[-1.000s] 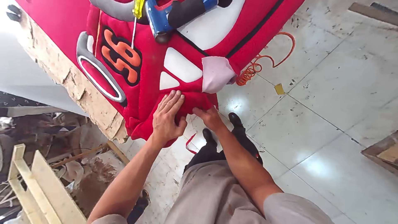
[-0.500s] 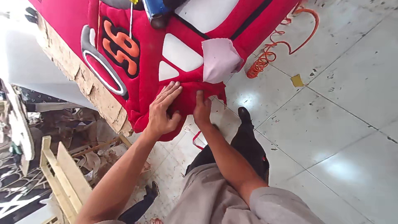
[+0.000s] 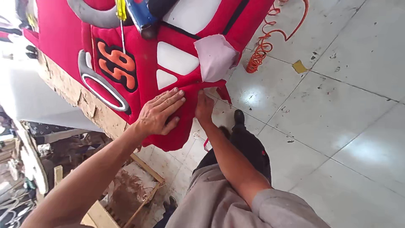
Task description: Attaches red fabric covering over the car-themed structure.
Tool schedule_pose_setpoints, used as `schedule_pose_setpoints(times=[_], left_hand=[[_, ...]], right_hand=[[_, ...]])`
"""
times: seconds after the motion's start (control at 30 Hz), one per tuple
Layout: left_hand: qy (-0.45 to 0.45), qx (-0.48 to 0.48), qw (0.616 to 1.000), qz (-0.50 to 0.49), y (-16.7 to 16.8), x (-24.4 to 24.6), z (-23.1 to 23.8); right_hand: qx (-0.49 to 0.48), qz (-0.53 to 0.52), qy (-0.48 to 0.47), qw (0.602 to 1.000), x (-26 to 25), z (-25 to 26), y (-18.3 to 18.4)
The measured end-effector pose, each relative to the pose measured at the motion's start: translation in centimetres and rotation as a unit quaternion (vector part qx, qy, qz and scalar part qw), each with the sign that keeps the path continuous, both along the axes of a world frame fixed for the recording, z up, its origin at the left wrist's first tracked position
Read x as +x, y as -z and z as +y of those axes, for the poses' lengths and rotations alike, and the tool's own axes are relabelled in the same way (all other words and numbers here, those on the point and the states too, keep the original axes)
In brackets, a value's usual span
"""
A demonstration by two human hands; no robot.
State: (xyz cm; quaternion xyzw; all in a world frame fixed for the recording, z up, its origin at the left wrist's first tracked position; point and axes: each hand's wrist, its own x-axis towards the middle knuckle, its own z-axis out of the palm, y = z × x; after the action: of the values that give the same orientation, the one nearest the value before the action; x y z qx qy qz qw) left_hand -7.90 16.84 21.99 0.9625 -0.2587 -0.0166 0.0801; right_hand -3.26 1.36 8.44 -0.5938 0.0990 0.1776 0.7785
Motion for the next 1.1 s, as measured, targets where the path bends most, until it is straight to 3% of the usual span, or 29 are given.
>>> schedule_pose_setpoints(times=[0.2,0.43,0.57,0.77,0.9,0.97,1.1], left_hand=[[0.084,0.033,0.996,0.010,-0.4,1.2,1.6],[0.193,0.003,0.981,0.027,0.8,3.2,2.1],[0.242,-0.007,0.970,0.024,1.1,3.7,1.8],[0.267,-0.031,0.963,0.022,1.5,4.5,1.2],[0.236,-0.035,0.971,-0.013,1.5,4.4,1.3],[0.170,-0.037,0.984,-0.048,0.7,2.4,0.4],[0.006,-0.216,0.974,-0.072,0.8,-8.9,-5.8]], right_hand=[[0.009,0.053,0.060,0.997,-0.2,0.9,-0.1],[-0.023,0.157,0.059,0.986,-0.4,1.3,-1.3],[-0.088,0.154,0.103,0.979,0.4,2.0,-0.9],[-0.044,0.166,0.148,0.974,1.4,2.7,-0.6],[-0.123,0.194,0.087,0.969,2.0,2.4,-1.4],[-0.145,0.191,0.062,0.969,1.7,2.3,-1.5],[-0.134,0.147,0.042,0.979,1.7,2.4,-0.2]])
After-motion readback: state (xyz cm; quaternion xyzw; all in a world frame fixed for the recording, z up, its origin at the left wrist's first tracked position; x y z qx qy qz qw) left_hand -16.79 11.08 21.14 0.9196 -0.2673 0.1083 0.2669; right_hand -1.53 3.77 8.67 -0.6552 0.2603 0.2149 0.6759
